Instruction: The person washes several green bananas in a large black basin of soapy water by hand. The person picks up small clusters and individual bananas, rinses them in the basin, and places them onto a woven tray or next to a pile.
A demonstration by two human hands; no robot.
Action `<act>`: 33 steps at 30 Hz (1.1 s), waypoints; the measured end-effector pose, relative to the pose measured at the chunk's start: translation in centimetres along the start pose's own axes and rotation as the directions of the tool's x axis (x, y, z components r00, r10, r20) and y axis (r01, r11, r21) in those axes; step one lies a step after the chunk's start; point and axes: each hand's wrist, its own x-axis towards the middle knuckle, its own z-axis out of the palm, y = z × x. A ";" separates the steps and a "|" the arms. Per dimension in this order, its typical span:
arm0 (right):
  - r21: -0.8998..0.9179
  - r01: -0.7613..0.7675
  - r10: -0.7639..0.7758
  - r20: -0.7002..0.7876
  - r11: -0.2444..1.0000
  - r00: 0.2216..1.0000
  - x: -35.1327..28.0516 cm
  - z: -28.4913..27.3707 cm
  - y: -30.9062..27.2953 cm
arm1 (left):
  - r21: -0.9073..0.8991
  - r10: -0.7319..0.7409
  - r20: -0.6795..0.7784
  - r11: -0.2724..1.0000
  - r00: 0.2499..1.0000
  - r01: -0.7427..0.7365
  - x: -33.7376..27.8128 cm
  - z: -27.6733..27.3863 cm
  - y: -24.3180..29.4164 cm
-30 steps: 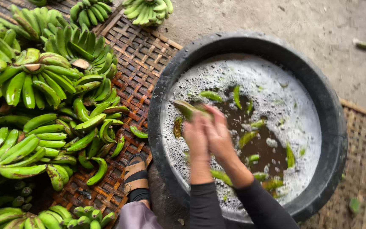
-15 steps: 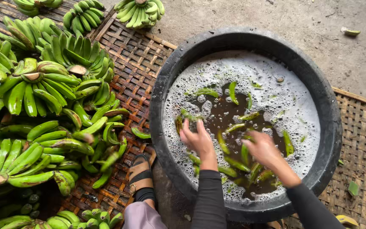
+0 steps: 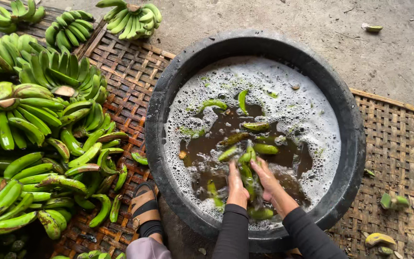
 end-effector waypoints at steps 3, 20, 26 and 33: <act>0.307 0.068 -0.093 0.068 0.949 0.993 -3.3 0.1 -4.6 | 0.055 0.064 0.016 0.996 0.998 -0.065 -1.3 1.5 1.4; 0.375 0.166 -0.182 0.007 0.912 0.983 2.3 1.6 -2.6 | -0.239 0.157 0.001 0.959 0.988 -0.152 4.0 2.7 -0.6; 0.257 0.694 -0.695 -0.106 0.672 0.711 -5.0 -1.7 -10.0 | -0.361 0.429 0.267 0.875 0.863 -0.323 -4.0 6.6 2.1; 0.221 0.703 -0.676 -0.196 0.676 0.711 -3.2 -2.0 -9.3 | -0.458 0.427 0.283 0.847 0.859 -0.270 -4.4 7.9 2.5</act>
